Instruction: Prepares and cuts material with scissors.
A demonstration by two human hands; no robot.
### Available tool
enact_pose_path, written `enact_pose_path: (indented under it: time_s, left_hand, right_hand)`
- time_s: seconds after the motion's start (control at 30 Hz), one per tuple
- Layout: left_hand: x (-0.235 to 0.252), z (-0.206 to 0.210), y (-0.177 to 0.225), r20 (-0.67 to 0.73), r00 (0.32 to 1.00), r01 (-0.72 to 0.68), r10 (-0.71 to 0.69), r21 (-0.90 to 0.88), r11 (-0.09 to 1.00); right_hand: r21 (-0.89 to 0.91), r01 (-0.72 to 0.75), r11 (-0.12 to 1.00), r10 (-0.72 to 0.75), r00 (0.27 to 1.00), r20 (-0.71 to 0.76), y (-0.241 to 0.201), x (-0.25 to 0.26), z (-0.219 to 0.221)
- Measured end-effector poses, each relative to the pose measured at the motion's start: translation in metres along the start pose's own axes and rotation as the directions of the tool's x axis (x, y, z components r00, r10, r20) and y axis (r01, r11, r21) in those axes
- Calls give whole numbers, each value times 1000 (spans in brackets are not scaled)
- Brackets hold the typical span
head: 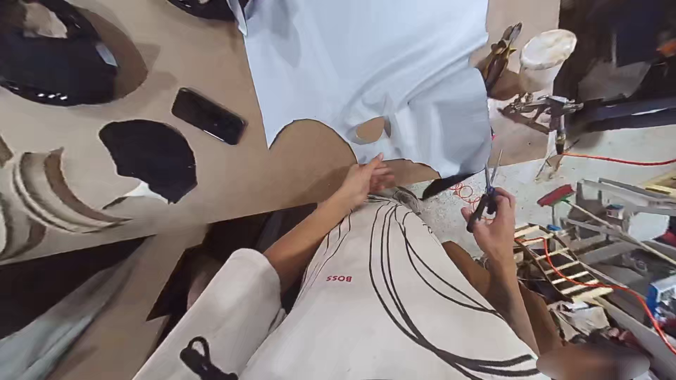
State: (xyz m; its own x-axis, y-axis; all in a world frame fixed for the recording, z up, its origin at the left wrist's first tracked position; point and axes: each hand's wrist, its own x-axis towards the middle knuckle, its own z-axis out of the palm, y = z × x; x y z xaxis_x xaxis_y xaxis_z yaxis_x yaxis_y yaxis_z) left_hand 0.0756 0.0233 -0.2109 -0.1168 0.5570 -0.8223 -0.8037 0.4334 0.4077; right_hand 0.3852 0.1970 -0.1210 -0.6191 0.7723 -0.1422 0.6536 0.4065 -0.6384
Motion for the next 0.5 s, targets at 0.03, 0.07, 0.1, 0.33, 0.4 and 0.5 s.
enact_pose_path:
  time_s: [0.03,0.07,0.1,0.33,0.4,0.5]
  left_hand:
    - [7,6,-1,27,1000,15,-13,-54,998]
    - [13,11,-2,59,998,33,-27,-95,995]
    - [19,16,-4,93,995,49,-36,-134,990]
    - [44,61,-16,-58,998,0,-25,-392,920]
    - [42,64,-19,-112,994,-40,-9,-428,903]
    - [32,53,-29,-90,995,-73,45,-335,939]
  right_hand:
    - [84,14,996,-18,999,50,-12,-5,6]
    - [188,-20,982,-7,990,139,-21,-12,14]
    - [294,-106,950,27,965,260,-26,-19,24]
    - [345,-437,831,257,850,460,-26,-47,72]
    - [280,-357,891,251,902,351,-28,-28,72]
    - [265,-426,865,263,835,484,-37,-7,63]
